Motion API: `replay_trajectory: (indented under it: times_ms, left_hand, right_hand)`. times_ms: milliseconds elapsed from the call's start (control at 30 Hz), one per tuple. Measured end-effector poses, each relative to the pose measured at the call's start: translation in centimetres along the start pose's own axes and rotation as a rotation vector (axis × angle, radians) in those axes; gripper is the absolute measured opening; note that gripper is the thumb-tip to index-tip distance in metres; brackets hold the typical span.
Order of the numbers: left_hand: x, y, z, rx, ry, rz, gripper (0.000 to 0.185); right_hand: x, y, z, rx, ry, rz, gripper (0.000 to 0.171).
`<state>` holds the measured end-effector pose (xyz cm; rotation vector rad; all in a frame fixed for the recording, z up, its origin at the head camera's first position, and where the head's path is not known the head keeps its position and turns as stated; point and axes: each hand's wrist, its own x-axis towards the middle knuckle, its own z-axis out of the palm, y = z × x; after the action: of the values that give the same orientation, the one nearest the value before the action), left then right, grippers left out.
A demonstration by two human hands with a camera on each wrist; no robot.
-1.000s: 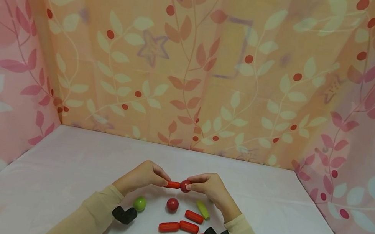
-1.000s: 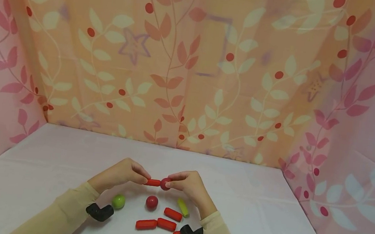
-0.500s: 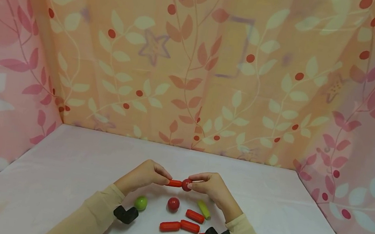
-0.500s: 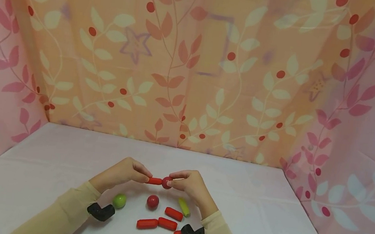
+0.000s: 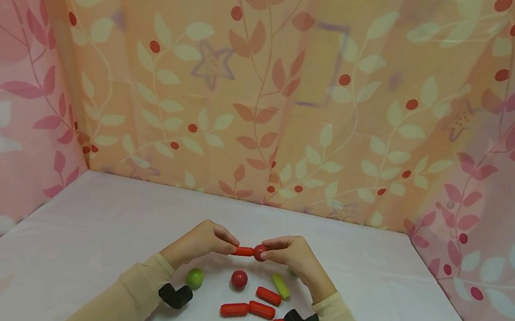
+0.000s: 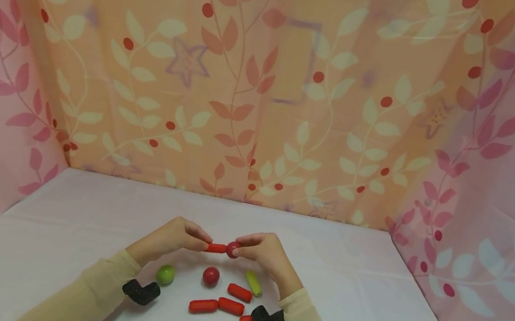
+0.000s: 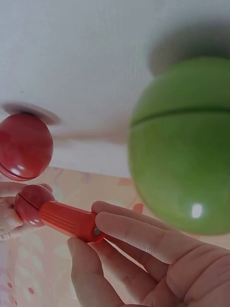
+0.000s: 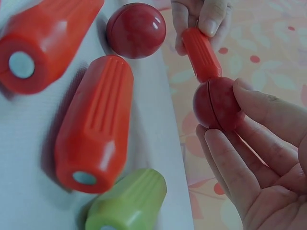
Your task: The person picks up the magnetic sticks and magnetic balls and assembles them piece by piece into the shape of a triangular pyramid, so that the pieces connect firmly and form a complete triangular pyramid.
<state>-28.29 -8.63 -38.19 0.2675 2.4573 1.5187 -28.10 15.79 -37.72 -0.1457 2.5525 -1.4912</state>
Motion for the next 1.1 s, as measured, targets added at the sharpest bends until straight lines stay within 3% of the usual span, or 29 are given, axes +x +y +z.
replay_trajectory:
  times_ms: [533, 767, 867, 1100]
  left_hand:
    - [0.5, -0.8, 0.1, -0.051, -0.034, -0.011, 0.025]
    - [0.7, -0.7, 0.0, -0.002, -0.042, -0.049, 0.019]
    - [0.6, -0.7, -0.1, 0.017, -0.057, -0.042, 0.019]
    - [0.2, -0.7, 0.2, -0.043, -0.144, -0.048, 0.033]
  right_hand:
    - [0.2, 0.3, -0.4, 0.007, 0.013, 0.031, 0.030]
    - [0.5, 0.1, -1.2, -0.003, 0.027, 0.039, 0.030]
    - [0.7, 0.1, -1.5, 0.007, 0.035, 0.031, 0.029]
    - [0.7, 0.7, -1.9, 0.044, 0.032, 0.033, 0.024]
